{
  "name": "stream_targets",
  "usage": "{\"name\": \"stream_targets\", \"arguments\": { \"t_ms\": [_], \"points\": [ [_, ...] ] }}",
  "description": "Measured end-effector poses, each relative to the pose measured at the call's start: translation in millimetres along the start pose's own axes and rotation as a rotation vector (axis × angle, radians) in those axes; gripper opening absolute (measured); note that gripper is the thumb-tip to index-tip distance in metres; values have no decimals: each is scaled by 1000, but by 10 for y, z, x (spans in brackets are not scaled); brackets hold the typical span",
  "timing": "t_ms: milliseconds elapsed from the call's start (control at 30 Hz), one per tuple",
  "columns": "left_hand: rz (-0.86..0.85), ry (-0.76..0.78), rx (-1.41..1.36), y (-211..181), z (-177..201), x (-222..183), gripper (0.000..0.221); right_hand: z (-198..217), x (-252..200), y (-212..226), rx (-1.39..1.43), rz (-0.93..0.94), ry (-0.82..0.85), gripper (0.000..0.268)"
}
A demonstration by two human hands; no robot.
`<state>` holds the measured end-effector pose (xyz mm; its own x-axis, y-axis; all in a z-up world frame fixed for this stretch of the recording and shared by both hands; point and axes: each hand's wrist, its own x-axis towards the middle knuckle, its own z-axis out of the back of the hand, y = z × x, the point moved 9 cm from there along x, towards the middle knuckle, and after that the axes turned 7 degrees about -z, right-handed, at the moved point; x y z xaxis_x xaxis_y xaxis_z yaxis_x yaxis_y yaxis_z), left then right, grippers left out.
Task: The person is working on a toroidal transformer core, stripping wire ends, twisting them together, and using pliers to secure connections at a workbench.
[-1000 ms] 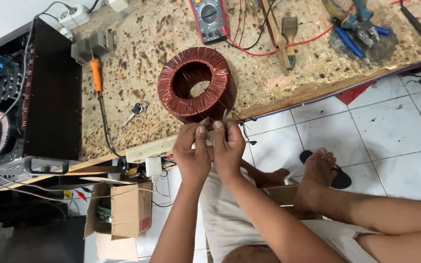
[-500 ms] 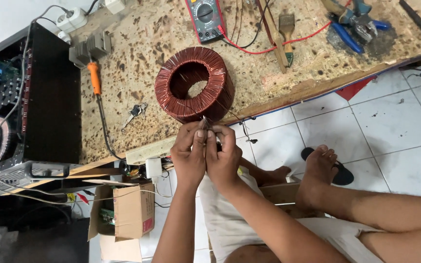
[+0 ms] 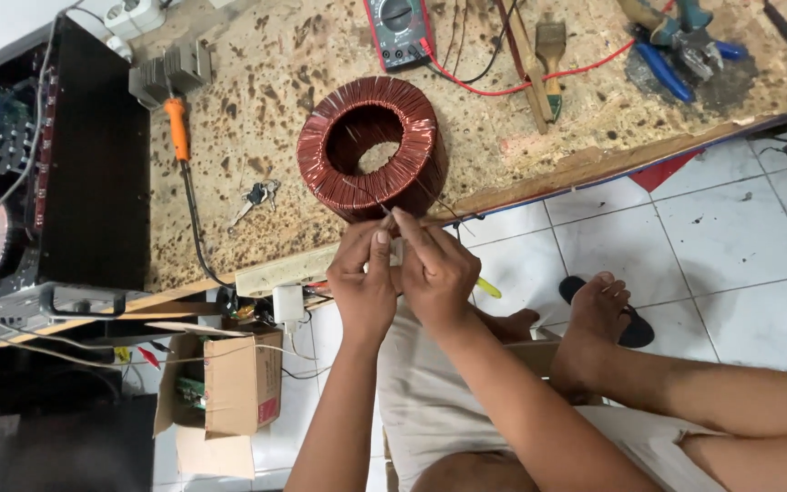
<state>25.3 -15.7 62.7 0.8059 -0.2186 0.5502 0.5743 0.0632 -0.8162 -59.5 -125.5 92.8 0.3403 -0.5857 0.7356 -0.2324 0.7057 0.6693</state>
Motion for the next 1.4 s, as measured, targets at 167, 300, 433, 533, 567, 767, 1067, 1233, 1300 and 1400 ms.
{"name": "stream_targets", "arguments": {
  "t_ms": [167, 300, 433, 533, 567, 767, 1067, 1233, 1300, 1400],
  "points": [
    [-1, -35, 22, -15, 29, -30, 19, -15, -40, -16, 39, -3, 60, 31],
    [0, -52, 16, -82, 52, -62, 19, -3, -127, -43, 52, -12, 29, 28],
    [-42, -63, 4, -183, -10, -43, 17, 55, -25, -143, 46, 16, -14, 32],
    [-6, -84, 48, -93, 59, -56, 21, -45, -224, -117, 87, 37, 103, 31],
    [-10, -85, 44, -87, 52, -51, 21, -37, -138, -88, 86, 42, 101, 31],
    [26, -4, -28, -95, 35, -61, 21, -11, -190, -211, 219, 9, 102, 33],
    [326, -47, -468, 380, -134, -223, 26, 90, 148, -164, 49, 106, 157, 29],
    [325, -55, -559, 457, -144, -255, 23, 87, 218, 93, -62, 253, 297, 37],
    [311, -46, -552, 499, -120, -277, 24, 126, 274, 126, -21, 267, 335, 37],
    [290, -22, -569, 508, -160, -244, 25, 102, 272, 21, -52, 285, 338, 33]
  ]
}}
